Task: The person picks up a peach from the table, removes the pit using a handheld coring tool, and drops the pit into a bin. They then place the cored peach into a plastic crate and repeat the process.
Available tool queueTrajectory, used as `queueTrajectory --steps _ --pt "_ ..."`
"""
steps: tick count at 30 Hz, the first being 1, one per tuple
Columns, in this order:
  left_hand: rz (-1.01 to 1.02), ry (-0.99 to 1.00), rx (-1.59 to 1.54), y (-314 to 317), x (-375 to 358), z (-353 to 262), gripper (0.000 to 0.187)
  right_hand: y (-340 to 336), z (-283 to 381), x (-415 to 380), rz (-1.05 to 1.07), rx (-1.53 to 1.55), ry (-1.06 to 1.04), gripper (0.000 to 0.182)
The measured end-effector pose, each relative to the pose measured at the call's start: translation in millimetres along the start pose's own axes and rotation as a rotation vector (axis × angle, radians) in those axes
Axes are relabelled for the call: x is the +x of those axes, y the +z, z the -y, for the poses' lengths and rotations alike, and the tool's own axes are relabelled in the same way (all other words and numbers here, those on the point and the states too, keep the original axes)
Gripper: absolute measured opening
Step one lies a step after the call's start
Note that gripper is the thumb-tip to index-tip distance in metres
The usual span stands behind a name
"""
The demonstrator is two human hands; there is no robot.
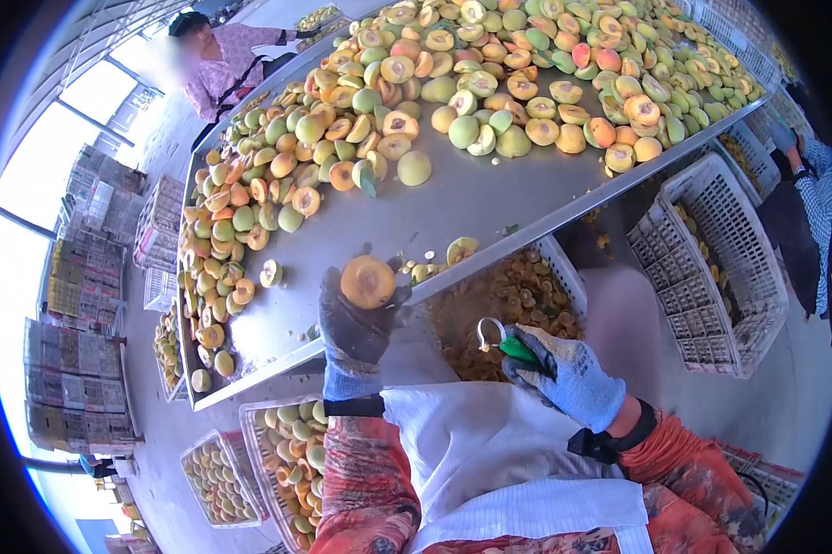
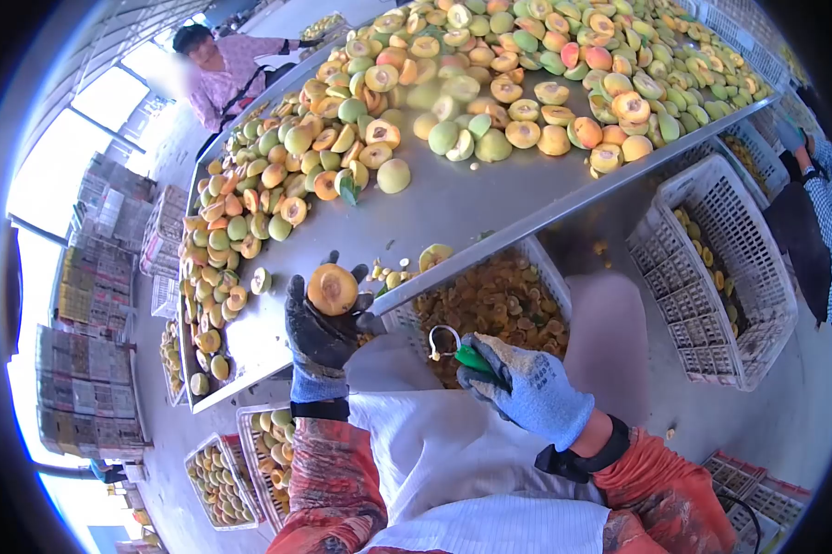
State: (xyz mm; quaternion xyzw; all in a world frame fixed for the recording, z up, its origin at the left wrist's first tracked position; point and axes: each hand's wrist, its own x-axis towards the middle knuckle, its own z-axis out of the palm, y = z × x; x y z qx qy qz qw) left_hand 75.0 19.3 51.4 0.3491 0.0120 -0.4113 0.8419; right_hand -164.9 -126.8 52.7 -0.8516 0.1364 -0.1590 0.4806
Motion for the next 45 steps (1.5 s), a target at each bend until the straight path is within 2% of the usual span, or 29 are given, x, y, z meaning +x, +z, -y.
queueTrajectory --steps 1,2,3,5,7,9,10,11,13,14,17,18,20,22,23,24,25,26,29,31,32,33,35,37,39,40,41,43,45 --pt "-0.043 -0.024 -0.023 0 -8 7 0.054 4 5 4 0.004 -0.014 -0.004 0.042" --pt "0.02 -0.037 0.022 -15 -11 18 0.054 4 17 10 0.052 -0.045 -0.021 0.038" --pt "0.239 0.111 0.428 -27 -22 20 0.042 9 23 15 0.064 -0.05 -0.016 0.038" --pt "-0.089 0.137 0.366 -30 -34 47 0.037 19 32 21 0.098 -0.225 -0.099 0.037" --pt "-0.066 0.068 0.209 -1 -55 44 0.031 27 34 23 0.077 -0.274 -0.155 0.036" --pt "-0.039 0.404 0.857 9 -62 46 0.038 36 35 23 -0.04 -0.322 -0.267 0.037" --pt "-0.192 0.185 0.382 26 -74 46 0.036 36 37 23 -0.043 -0.343 -0.295 0.039" --pt "-0.195 0.187 0.379 37 -83 42 0.036 38 39 22 -0.038 -0.342 -0.297 0.039" --pt "-0.261 0.16 0.727 49 -95 36 0.037 40 42 20 -0.017 -0.438 -0.284 0.039" --pt "-0.263 0.167 0.628 55 -97 38 0.037 41 42 19 -0.015 -0.438 -0.285 0.039" --pt "-0.274 0.176 0.703 58 -107 35 0.035 42 42 15 0.056 -0.431 -0.272 0.039" --pt "-0.276 0.173 0.703 57 -108 37 0.035 42 47 12 0.09 -0.356 -0.216 0.038" --pt "-0.34 0.409 0.848 58 -110 45 0.033 42 57 7 0.125 -0.28 -0.159 0.036" --pt "-0.326 0.427 0.804 57 -112 46 0.033 42 67 4 0.319 0.523 0.273 0.035" --pt "-0.314 0.441 0.764 56 -112 47 0.032 40 68 4 0.32 0.523 0.275 0.035" --pt "-0.316 0.554 0.769 42 -102 54 0.029 39 68 4 0.432 0.763 0.448 0.035" --pt "-0.317 0.553 0.772 39 -102 54 0.029 37 67 5 0.541 1.004 0.62 0.036" --pt "-0.337 0.522 0.803 39 -102 52 0.028 34 63 11 0.542 1.006 0.617 0.036" --pt "-0.352 0.443 0.734 21 -89 56 0.024 41 41 21 0.649 0.889 0.655 0.038" --pt "-0.201 0.833 0.964 25 -80 62 0.025 56 32 15 0.024 -0.151 -0.112 0.044" --pt "-0.211 0.798 0.86 22 -73 67 0.024 56 37 13 0.009 -0.314 -0.123 0.052" --pt "-0.211 0.797 0.859 19 -74 69 0.024 59 35 7 0.01 -0.315 -0.121 0.052" --pt "-0.233 0.41 0.523 16 -76 69 0.022 64 29 -3 0.123 -0.554 -0.066 0.055" --pt "-0.33 0.381 0.556 16 -76 75 0.021 59 33 -5 0.236 -0.452 0.002 0.059" --pt "-0.227 0.597 0.751 21 -80 77 0.022 56 39 -5 0.198 -0.081 0.013 0.061" --pt "-0.195 0.649 0.808 14 -76 76 0.022 46 50 0 0.328 0.14 0.206 0.056" --pt "-0.223 0.666 0.882 22 -75 71 0.02 41 57 4 0.351 0.143 0.187 0.056" --pt "-0.285 0.272 0.886 49 -83 48 0.021 34 63 9 0.411 0.247 0.33 0.049" --pt "-0.24 0.236 0.756 38 -76 46 0.02 44 48 6 0.435 0.27 0.268 0.05"
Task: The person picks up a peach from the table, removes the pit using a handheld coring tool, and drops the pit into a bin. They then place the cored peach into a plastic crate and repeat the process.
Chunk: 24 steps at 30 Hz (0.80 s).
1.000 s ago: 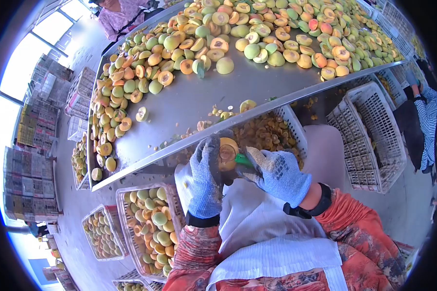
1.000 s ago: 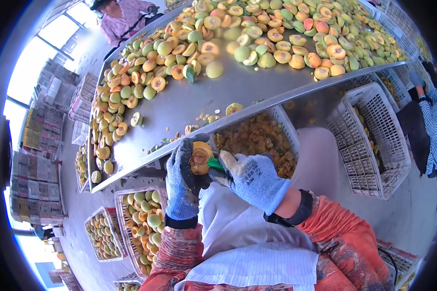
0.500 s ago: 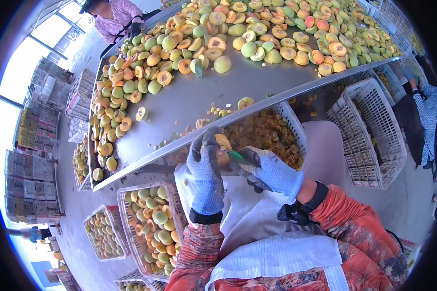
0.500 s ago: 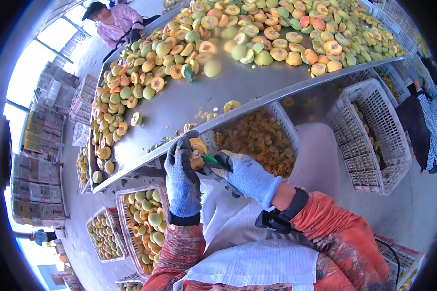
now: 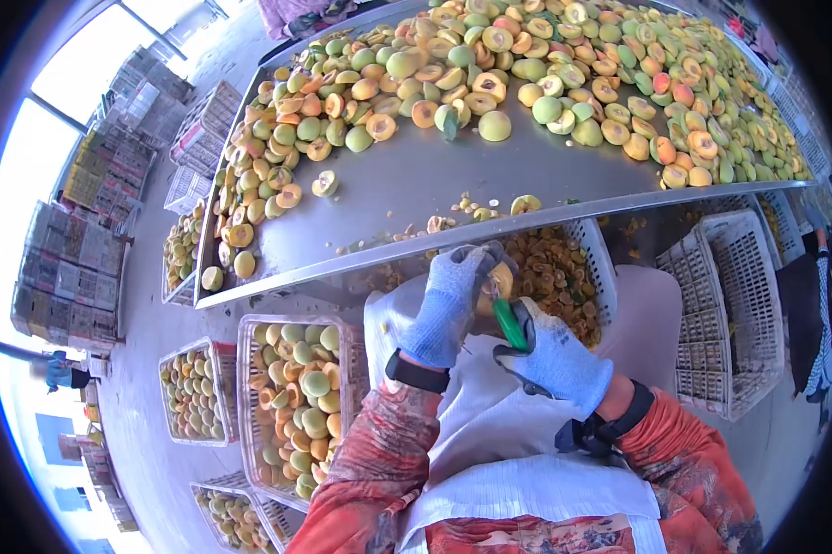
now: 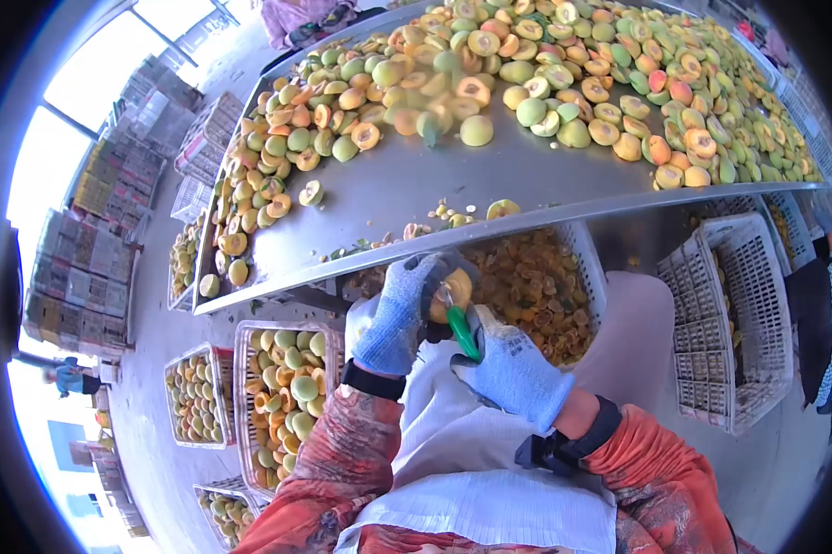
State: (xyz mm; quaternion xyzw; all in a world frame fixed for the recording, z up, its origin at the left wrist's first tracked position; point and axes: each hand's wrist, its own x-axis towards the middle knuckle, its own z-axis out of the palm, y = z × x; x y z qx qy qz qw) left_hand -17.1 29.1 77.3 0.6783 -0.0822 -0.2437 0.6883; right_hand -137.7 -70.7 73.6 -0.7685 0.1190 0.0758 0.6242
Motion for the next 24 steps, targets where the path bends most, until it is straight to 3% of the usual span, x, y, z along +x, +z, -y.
queueTrajectory --steps 1,3,4,5,6,7,8,11,13,14,16,18,20,21,22,24 --pt "0.069 -0.032 -0.126 -3 5 4 0.019 0 -2 0 -0.037 -0.125 -0.112 0.047" --pt "-0.001 0.059 0.004 -1 3 5 0.02 -5 -1 8 -0.109 -0.301 -0.407 0.044" --pt "-0.02 0.121 0.105 -2 0 4 0.021 -10 2 7 -0.097 -0.297 -0.412 0.044" --pt "-0.029 0.119 0.107 -3 -4 1 0.021 -20 22 2 0.121 0.082 -0.11 0.045" --pt "-0.021 0.293 0.139 -3 -7 -1 0.023 -27 32 -2 0.326 0.455 0.204 0.046" --pt "-0.003 0.468 0.165 0 -7 -1 0.025 -25 16 2 0.339 0.522 0.127 0.043" --pt "0.04 0.472 0.162 -1 -6 -1 0.028 -29 17 -1 0.325 0.519 0.132 0.043" --pt "0.178 0.355 -0.017 -1 1 3 0.032 -40 18 -6 0.482 0.866 0.193 0.045" --pt "0.236 -0.139 -0.705 -5 6 25 0.035 -50 19 -12 0.391 0.929 0.108 0.045" --pt "0.302 -0.174 -0.883 -12 11 35 0.038 -54 18 -14 0.304 0.993 0.012 0.045" --pt "0.13 -0.065 -0.838 -24 17 57 0.04 -61 5 -8 0.028 0.712 0.101 0.037" --pt "0.271 -0.225 -0.969 -54 2 38 0.042 -58 -58 5 -0.348 -1.005 -0.104 0.031" --pt "0.082 -0.264 -0.946 -86 -6 50 0.043 -56 -63 3 -0.31 -0.61 0.018 0.022" --pt "0.129 -0.132 -0.833 -112 -10 60 0.046 -60 -61 1 -0.298 -0.264 0.1 0.02" --pt "-0.038 -0.085 -0.703 -154 -48 62 0.052 -37 -61 7 -0.193 0.08 0.23 0.018" --pt "-0.195 -0.096 -0.72 -181 -71 67 0.041 -29 -60 8 -0.152 0.033 0.245 0.017"
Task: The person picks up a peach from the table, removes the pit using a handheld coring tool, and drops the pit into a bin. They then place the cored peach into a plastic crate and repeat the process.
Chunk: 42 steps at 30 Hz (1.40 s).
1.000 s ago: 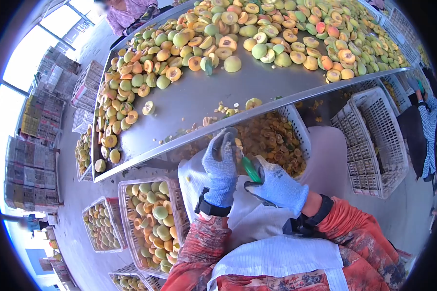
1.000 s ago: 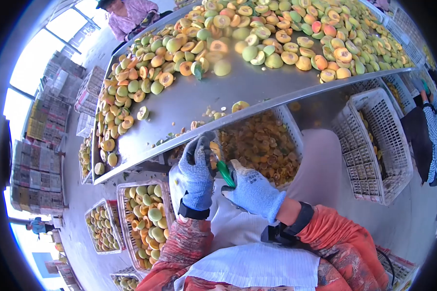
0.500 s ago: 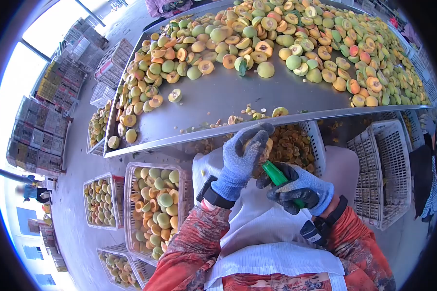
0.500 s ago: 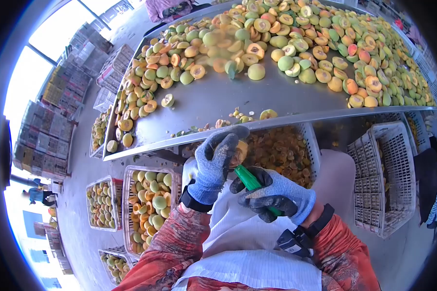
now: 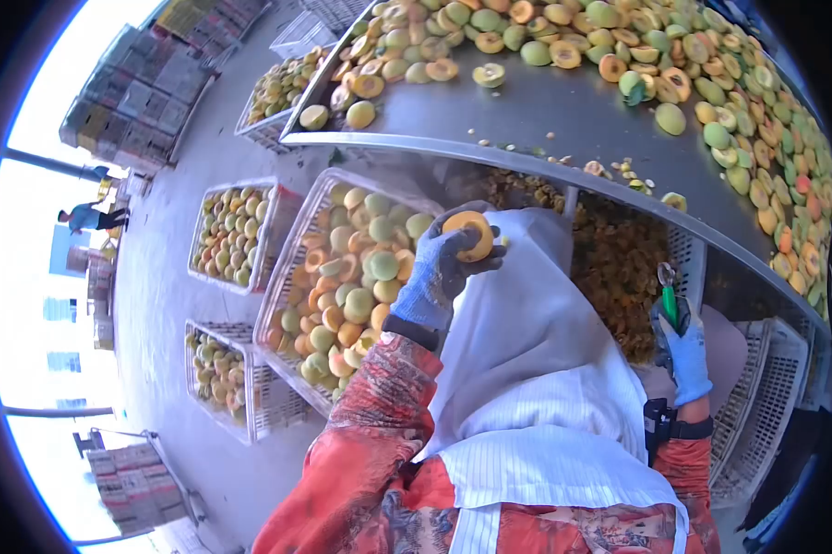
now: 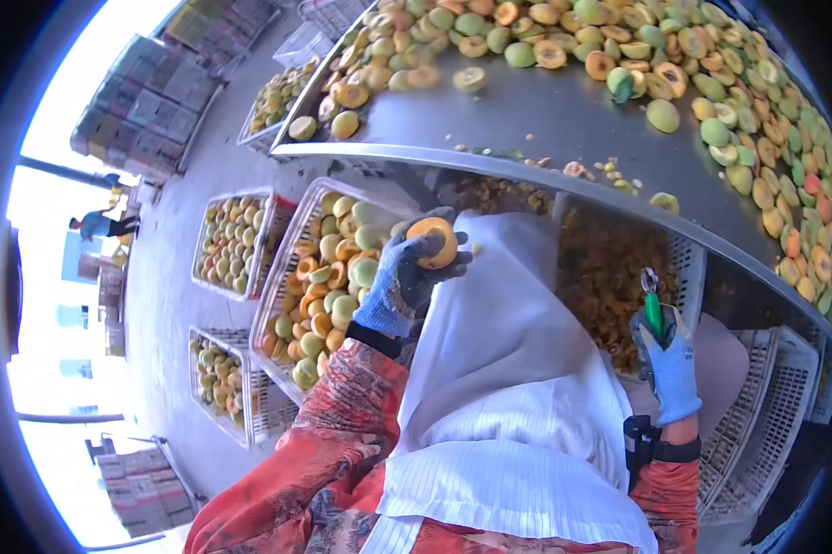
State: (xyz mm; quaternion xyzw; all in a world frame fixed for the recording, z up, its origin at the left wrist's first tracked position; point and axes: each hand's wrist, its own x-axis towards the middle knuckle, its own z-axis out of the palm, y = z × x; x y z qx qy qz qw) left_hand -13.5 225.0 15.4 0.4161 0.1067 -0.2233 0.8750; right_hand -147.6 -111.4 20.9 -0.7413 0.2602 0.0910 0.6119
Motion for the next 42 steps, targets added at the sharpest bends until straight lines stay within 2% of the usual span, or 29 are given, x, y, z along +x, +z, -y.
queueTrajectory --steps 2,3,4,5,6,8,10,11,12,15,18,20,21,22,25,27,28,29,30,32,34,35,36,37,38,39,40,41,42 --pt "-0.358 0.185 0.21 -66 -22 -12 0.039 9 2 2 -0.001 -0.057 0.004 0.017" --pt "-0.488 0.193 0.302 -102 -43 -21 0.041 12 4 3 0.022 -0.095 0.016 0.018" --pt "-0.736 0.224 0.476 -151 -63 -22 0.041 15 4 2 0.044 -0.135 0.029 0.019" --pt "-0.931 0.211 0.674 -206 -87 -20 0.043 16 -1 6 0.077 -0.149 0.008 0.021" --pt "-1.073 0.173 0.954 -214 -120 -24 0.046 19 1 8 0.093 -0.164 0.008 0.021" --pt "-1.239 0.291 1.464 -288 -176 0 0.051 27 3 9 0.079 -0.147 0.029 0.021" --pt "-1.267 0.095 1.404 -297 -212 20 0.059 29 -1 16 0.085 -0.203 0.02 0.02" --pt "-1.14 -0.148 1.496 -289 -224 24 0.062 31 -3 17 0.08 -0.247 0.01 0.02" --pt "-1.174 -0.202 1.62 -284 -228 38 0.062 36 3 15 0.093 -0.257 0.008 0.02" --pt "-1.25 -0.447 1.582 -261 -225 30 0.062 53 22 7 0.205 -0.269 -0.049 0.019" --pt "-1.187 -0.436 1.662 -273 -205 21 0.046 50 34 -1 0.146 -0.531 -0.233 0.029" --pt "-1.076 -0.345 1.699 -321 -209 19 0.04 38 32 -1 0.108 -0.666 -0.272 0.04" --pt "-0.894 -0.326 1.589 -315 -200 2 0.033 30 32 -2 0.068 -0.672 -0.312 0.042" --pt "-0.907 -0.533 1.765 -283 -187 -22 0.031 23 34 -1 0.052 -0.674 -0.357 0.044" --pt "-1.065 -0.201 1.509 -281 -128 -65 0.025 -18 43 9 -0.018 -0.566 -0.395 0.043" --pt "-0.933 0.118 1.518 -279 -74 -101 0.023 -48 64 19 -0.109 -0.578 -0.399 0.041" --pt "-0.832 0.289 1.573 -253 -47 -121 0.024 -66 62 34 -0.155 -0.526 -0.45 0.041" --pt "-0.752 0.314 1.595 -162 -28 -140 0.026 -82 72 43 -0.196 -0.606 -0.473 0.042" --pt "-0.707 0.438 1.602 -180 11 -154 0.03 -97 84 51 -0.237 -0.685 -0.495 0.043" --pt "-0.534 0.527 1.382 -100 109 -183 0.038 -130 101 85 -0.345 -0.667 -0.425 0.045" --pt "-0.421 0.595 1.339 -45 181 -190 0.042 -151 99 119 -0.396 -0.691 -0.467 0.046" --pt "-0.384 0.68 1.497 -14 220 -191 0.044 -159 104 133 -0.432 -0.769 -0.398 0.046" --pt "-0.269 0.71 1.339 18 254 -182 0.047 -164 108 150 -0.46 -0.842 -0.329 0.046" --pt "-0.188 0.806 1.419 43 292 -173 0.049 -168 109 170 -0.493 -0.916 -0.255 0.043" --pt "-0.088 0.748 1.187 81 322 -155 0.052 -172 108 194 -0.485 -0.897 -0.238 0.043" --pt "-0.039 0.783 1.16 103 359 -139 0.054 -177 108 218 -0.472 -0.918 -0.312 0.04" --pt "-0.086 0.796 1.326 154 367 -118 0.055 -180 108 239 -0.462 -0.942 -0.388 0.037" --pt "-0.147 0.893 1.607 180 389 -105 0.056 -181 105 262 -0.557 -0.974 -0.569 0.035" --pt "-0.148 0.945 1.718 194 417 -97 0.059 -177 121 273 -0.541 -1.031 -0.644 0.036"
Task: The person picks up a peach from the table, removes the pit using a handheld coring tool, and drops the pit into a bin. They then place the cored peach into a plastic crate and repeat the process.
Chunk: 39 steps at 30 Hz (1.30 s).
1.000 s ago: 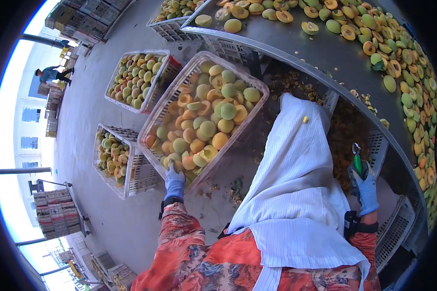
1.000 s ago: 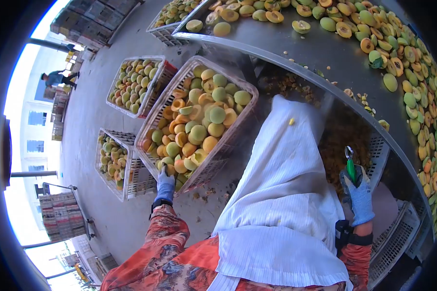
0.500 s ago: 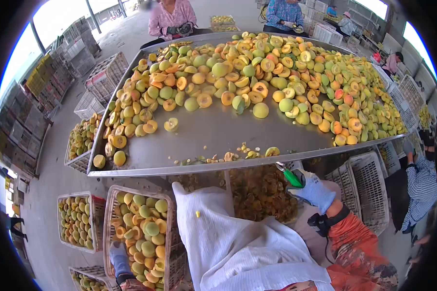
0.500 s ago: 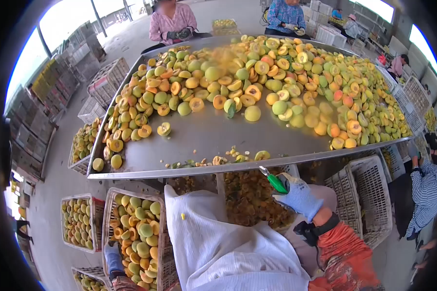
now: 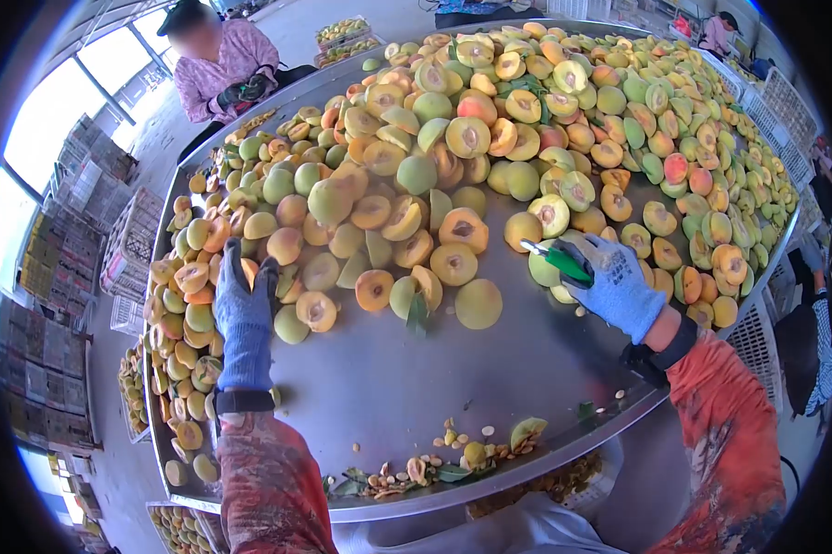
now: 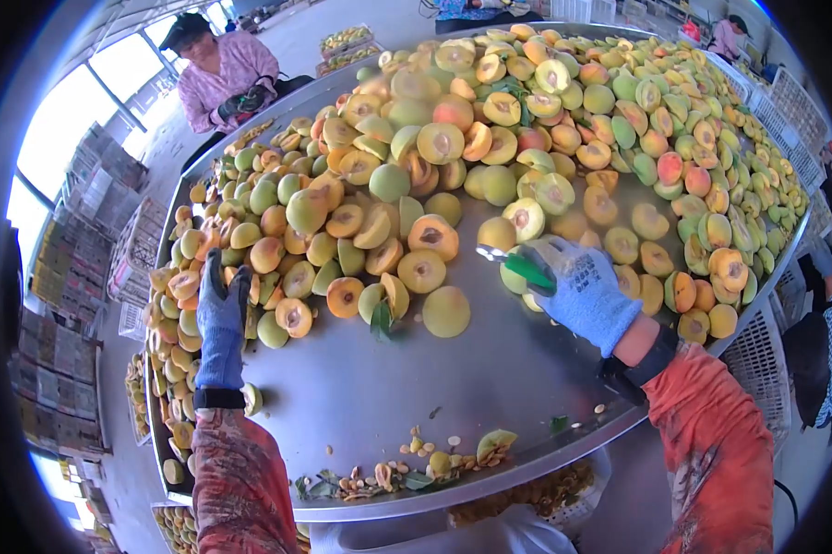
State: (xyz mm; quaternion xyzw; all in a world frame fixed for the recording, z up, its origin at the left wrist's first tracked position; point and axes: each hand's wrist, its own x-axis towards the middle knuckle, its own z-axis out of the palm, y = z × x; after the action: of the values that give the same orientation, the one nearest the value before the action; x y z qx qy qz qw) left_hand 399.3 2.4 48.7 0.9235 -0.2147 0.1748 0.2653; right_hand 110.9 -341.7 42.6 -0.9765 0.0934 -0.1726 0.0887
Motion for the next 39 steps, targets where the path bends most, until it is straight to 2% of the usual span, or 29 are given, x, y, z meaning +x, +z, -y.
queueTrajectory --steps 2,3,5,8,9,10,11,12,14,16,17,18,20,21,22,24,25,26,28,30,32,33,36,37,38,39 --pt "-0.016 0.1 0.019 36 34 -11 0.062 7 -1 39 0.035 0.003 -0.065 0.045" --pt "0.02 0.041 0.036 43 45 -19 0.063 10 -2 59 0.047 -0.001 -0.072 0.045" --pt "0.04 -0.005 0.133 57 74 -21 0.065 15 -3 101 -0.048 -0.132 -0.268 0.047" --pt "0.009 -0.014 0.214 75 118 -11 0.065 32 -6 180 -0.209 -0.122 -0.294 0.046" --pt "0.082 -0.047 0.237 84 126 -10 0.065 39 -4 209 -0.24 -0.058 -0.286 0.046" --pt "0.155 -0.084 0.262 90 131 -8 0.065 35 10 237 -0.081 -0.009 -0.164 0.047" --pt "0.173 -0.022 0.532 96 130 -16 0.066 50 10 263 -0.131 0.052 -0.145 0.046" --pt "0.293 -0.09 0.518 94 137 -28 0.068 61 16 287 -0.058 0.121 -0.054 0.045" --pt "0.304 -0.099 0.385 101 148 -18 0.067 98 21 322 -0.059 0.217 -0.094 0.046" --pt "0.283 0.038 0.206 118 166 25 0.06 112 35 336 0.012 0.077 -0.049 0.046" --pt "0.351 0.069 0.12 128 175 44 0.057 111 51 333 0.094 -0.036 -0.077 0.045" --pt "0.36 0.072 0.114 134 173 45 0.057 113 65 324 0.163 -0.095 -0.14 0.046" --pt "0.497 0.077 0.106 130 169 46 0.049 121 77 319 0.257 -0.091 -0.099 0.047" --pt "0.516 0.119 -0.067 126 161 45 0.042 122 85 315 0.257 -0.084 -0.109 0.047" --pt "0.603 0.274 0.011 117 149 45 0.039 122 92 310 0.335 0.012 -0.131 0.046" --pt "0.622 0.678 -0.066 102 116 32 0.041 117 106 295 0.513 0.155 -0.137 0.046" --pt "0.369 0.949 0.038 95 97 26 0.044 116 109 280 0.496 0.151 -0.184 0.046" --pt "0.505 0.632 -0.062 86 79 18 0.034 115 114 264 0.483 0.151 -0.238 0.046" --pt "0.721 -0.032 -0.555 75 49 5 0.039 109 121 233 0.533 0.035 -0.225 0.04" --pt "0.692 0.033 -0.531 65 18 0 0.041 94 121 202 0.539 -0.005 -0.295 0.04" --pt "0.72 -0.066 -0.456 51 -12 -10 0.048 87 116 174 0.502 -0.046 -0.339 0.04" --pt "0.641 -0.018 -0.47 49 -30 -11 0.054 83 115 159 0.456 -0.09 -0.378 0.041" --pt "0.576 0.144 -0.314 32 -66 -26 0.059 61 115 114 0.435 -0.102 -0.291 0.042" --pt "0.551 0.181 -0.22 24 -79 -34 0.06 59 112 103 0.503 -0.008 -0.251 0.045" --pt "0.574 0.109 -0.088 6 -92 -52 0.07 53 109 88 0.503 0.011 -0.225 0.049" --pt "0.526 0.097 0.034 0 -104 -61 0.072 54 105 73 0.464 0.022 -0.224 0.05"
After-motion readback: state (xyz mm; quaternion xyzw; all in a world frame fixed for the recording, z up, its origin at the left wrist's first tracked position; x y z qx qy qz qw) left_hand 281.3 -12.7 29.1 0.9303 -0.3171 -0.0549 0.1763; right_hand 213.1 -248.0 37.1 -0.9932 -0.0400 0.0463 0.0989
